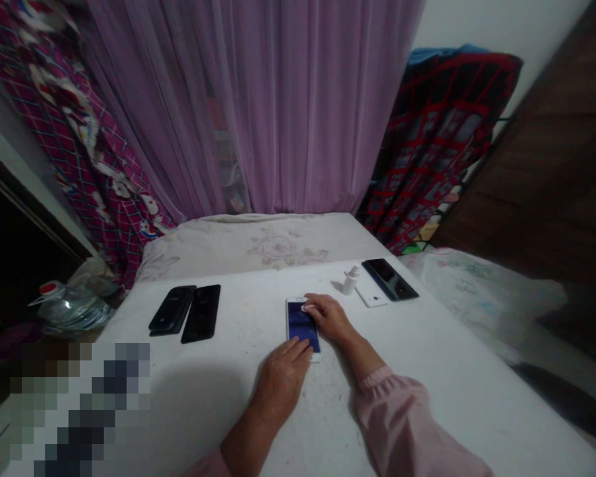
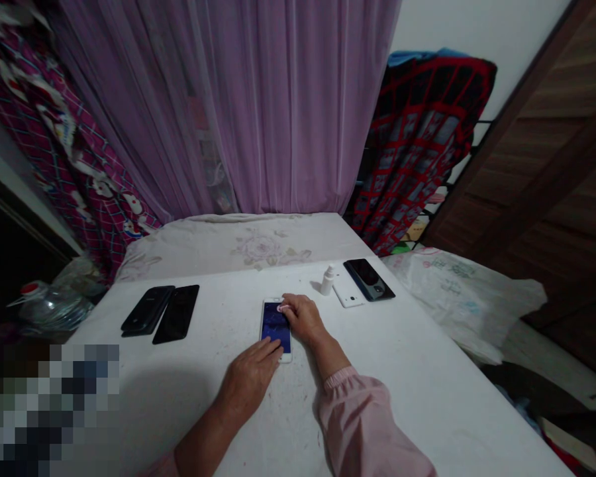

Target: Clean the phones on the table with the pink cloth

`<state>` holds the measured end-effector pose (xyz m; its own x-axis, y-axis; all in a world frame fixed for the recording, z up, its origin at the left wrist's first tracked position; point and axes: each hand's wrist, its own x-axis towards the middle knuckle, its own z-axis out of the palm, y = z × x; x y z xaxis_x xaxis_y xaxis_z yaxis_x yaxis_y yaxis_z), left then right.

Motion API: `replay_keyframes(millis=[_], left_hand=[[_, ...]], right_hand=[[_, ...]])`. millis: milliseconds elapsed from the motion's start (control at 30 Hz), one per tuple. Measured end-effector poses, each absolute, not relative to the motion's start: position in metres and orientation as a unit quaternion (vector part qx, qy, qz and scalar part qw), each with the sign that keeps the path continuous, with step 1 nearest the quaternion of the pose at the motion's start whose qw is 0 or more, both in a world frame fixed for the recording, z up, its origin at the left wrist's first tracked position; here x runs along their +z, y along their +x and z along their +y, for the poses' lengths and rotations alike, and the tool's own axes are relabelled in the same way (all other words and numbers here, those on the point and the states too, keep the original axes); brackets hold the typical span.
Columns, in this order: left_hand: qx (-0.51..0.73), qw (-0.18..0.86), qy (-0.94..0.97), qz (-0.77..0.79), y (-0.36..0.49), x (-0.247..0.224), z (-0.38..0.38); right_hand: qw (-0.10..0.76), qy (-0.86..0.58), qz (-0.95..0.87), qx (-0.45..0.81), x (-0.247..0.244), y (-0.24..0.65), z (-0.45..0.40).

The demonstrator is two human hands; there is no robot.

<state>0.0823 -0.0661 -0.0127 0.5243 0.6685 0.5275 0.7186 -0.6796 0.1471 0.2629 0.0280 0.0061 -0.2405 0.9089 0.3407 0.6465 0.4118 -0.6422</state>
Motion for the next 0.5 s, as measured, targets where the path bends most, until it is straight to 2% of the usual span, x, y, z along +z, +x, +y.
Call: replay_keyframes(millis=[167,500], left_hand=[[-0.286,0.044,-0.871,-0.398,0.083,-0.012,-0.066],[-0.273,0.040,-0.875,-0.397,0.084,-0.008,-0.068]], right_hand=[[0.344,-0.471,-0.790,0.188,0.000,0.271,0.006],[0.298,-0.586,-0.742,0.134,0.005,0.256,0.050]])
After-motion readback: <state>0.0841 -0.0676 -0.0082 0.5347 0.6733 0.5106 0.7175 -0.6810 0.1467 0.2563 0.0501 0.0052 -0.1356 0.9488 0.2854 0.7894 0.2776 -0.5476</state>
